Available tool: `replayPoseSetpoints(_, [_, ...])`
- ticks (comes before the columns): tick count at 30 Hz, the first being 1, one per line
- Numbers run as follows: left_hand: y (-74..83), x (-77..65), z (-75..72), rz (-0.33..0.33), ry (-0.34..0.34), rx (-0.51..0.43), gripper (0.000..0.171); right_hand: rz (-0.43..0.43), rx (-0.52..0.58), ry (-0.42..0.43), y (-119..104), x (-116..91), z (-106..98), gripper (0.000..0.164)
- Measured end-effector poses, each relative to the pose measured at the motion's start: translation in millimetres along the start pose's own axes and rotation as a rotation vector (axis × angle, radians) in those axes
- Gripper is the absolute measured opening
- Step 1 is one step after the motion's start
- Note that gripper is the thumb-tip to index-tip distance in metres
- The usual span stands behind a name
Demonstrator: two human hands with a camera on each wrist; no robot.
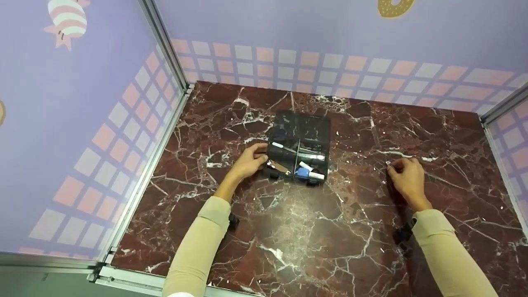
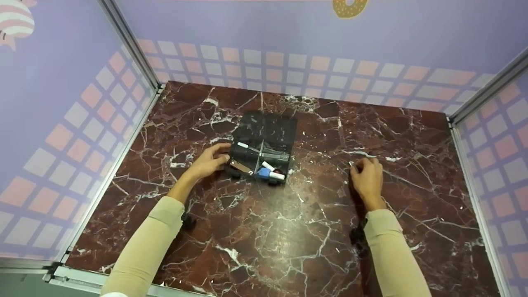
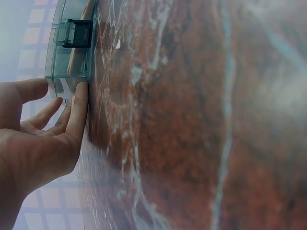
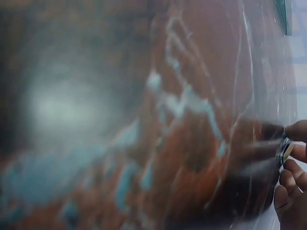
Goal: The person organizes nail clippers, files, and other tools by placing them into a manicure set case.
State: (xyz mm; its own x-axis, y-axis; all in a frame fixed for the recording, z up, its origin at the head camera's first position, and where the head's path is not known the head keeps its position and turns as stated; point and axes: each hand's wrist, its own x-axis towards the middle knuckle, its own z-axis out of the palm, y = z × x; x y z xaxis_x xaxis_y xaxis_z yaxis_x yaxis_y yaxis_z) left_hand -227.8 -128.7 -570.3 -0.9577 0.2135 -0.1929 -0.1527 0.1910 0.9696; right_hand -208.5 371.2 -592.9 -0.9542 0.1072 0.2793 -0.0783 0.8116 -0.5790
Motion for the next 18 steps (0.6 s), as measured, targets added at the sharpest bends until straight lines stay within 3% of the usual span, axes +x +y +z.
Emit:
replayPoseSetpoints(11, [-1.0, -1.5, -1.6, 0.004, 0.0, -0.004, 0.05, -0.06, 0.022, -0.029, -16.9, 5.7, 15.7, 0.014])
replayPoseSetpoints(18, [-1.7, 0.5, -1.3, 0.004, 0.001, 0.004, 0.05, -0.203, 0.061, -0.06, -44.7, 12.9, 31.0, 0.013])
